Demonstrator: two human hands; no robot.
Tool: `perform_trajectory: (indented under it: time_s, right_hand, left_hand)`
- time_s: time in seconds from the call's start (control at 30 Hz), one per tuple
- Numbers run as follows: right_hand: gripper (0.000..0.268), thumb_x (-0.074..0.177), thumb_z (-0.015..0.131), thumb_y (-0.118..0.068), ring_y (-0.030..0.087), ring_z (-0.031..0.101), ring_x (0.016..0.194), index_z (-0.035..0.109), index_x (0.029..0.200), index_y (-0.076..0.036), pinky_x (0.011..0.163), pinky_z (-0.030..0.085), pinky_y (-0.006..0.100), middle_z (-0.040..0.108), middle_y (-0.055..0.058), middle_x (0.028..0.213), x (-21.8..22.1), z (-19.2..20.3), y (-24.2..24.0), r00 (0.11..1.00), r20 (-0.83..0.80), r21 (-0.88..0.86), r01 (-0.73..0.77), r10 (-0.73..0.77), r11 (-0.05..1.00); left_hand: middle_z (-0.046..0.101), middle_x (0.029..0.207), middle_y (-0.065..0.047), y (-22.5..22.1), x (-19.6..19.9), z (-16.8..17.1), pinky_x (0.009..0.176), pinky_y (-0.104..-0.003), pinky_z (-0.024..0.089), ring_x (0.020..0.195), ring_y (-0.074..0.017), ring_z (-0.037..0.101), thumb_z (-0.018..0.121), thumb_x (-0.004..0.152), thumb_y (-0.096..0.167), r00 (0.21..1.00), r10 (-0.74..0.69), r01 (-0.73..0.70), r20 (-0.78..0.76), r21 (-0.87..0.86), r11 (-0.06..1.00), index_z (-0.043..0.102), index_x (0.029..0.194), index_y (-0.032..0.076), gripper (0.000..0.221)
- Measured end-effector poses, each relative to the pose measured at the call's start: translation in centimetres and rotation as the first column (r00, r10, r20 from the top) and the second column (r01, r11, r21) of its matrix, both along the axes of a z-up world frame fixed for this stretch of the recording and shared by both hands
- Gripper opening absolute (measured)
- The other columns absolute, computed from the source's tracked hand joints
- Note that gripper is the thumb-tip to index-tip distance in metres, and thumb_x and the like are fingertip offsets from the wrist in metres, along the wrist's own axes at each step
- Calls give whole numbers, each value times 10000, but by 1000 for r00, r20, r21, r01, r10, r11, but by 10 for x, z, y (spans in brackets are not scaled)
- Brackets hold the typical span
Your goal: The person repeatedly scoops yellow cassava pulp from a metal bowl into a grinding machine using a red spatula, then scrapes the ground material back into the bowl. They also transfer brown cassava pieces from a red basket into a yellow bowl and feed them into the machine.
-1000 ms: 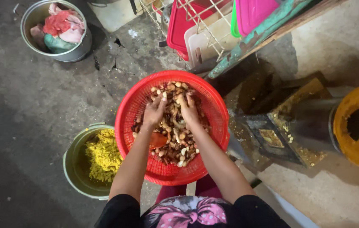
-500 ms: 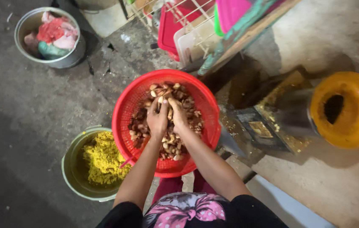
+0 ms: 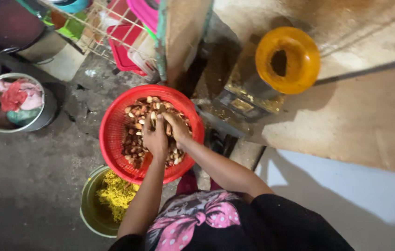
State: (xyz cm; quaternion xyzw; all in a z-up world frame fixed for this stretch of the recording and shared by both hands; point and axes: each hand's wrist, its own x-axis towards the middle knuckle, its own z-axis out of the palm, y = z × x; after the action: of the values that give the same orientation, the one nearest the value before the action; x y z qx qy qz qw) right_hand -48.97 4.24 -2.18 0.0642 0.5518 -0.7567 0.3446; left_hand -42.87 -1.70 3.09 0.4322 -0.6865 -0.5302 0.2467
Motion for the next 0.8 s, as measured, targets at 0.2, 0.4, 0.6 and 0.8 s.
perform_trajectory:
  time_s: [0.2, 0.4, 0.6, 0.8]
  right_hand:
    - [282, 849, 724, -351, 135, 670, 908, 703, 1046, -151, 808, 549, 297, 705, 16, 999, -78, 80, 47, 988, -22, -145, 147, -151, 978]
    - [216, 931, 698, -323, 58, 456, 481, 736, 921, -112, 419, 334, 221, 555, -48, 641, -180, 150, 153, 905, -328, -64, 265, -271, 962]
    - [318, 925, 708, -331, 106, 690, 941, 693, 1159, -116, 815, 583, 283, 709, -3, 1054, -280, 157, 274, 848, -226, -194, 444, -480, 875]
    - [325, 956, 728, -319, 158, 677, 992, 675, 1186, -95, 866, 580, 325, 698, 40, 1098, -338, 98, 346, 820, -142, -233, 517, -555, 824]
  left_hand:
    - [681, 1185, -172, 39, -82, 63, 977, -383, 522, 1095, -279, 675, 754, 920, 361, 988, -135, 131, -79, -61, 990, 691, 1318, 94, 483]
    - [712, 1239, -145, 125, -193, 110, 1022, -396, 524, 1157, -268, 677, 765, 938, 314, 898, -294, 249, -328, -175, 953, 697, 1315, 92, 443]
    - [727, 1164, -174, 239, -300, 133, 927, -412, 560, 1041, -319, 717, 797, 846, 380, 872, -350, 279, -342, -240, 930, 718, 1283, 97, 527]
    - [722, 1198, -172, 305, -363, 98, 981, -413, 545, 1107, -327, 705, 785, 895, 440, 831, -464, 412, -307, -221, 884, 717, 1267, 87, 517]
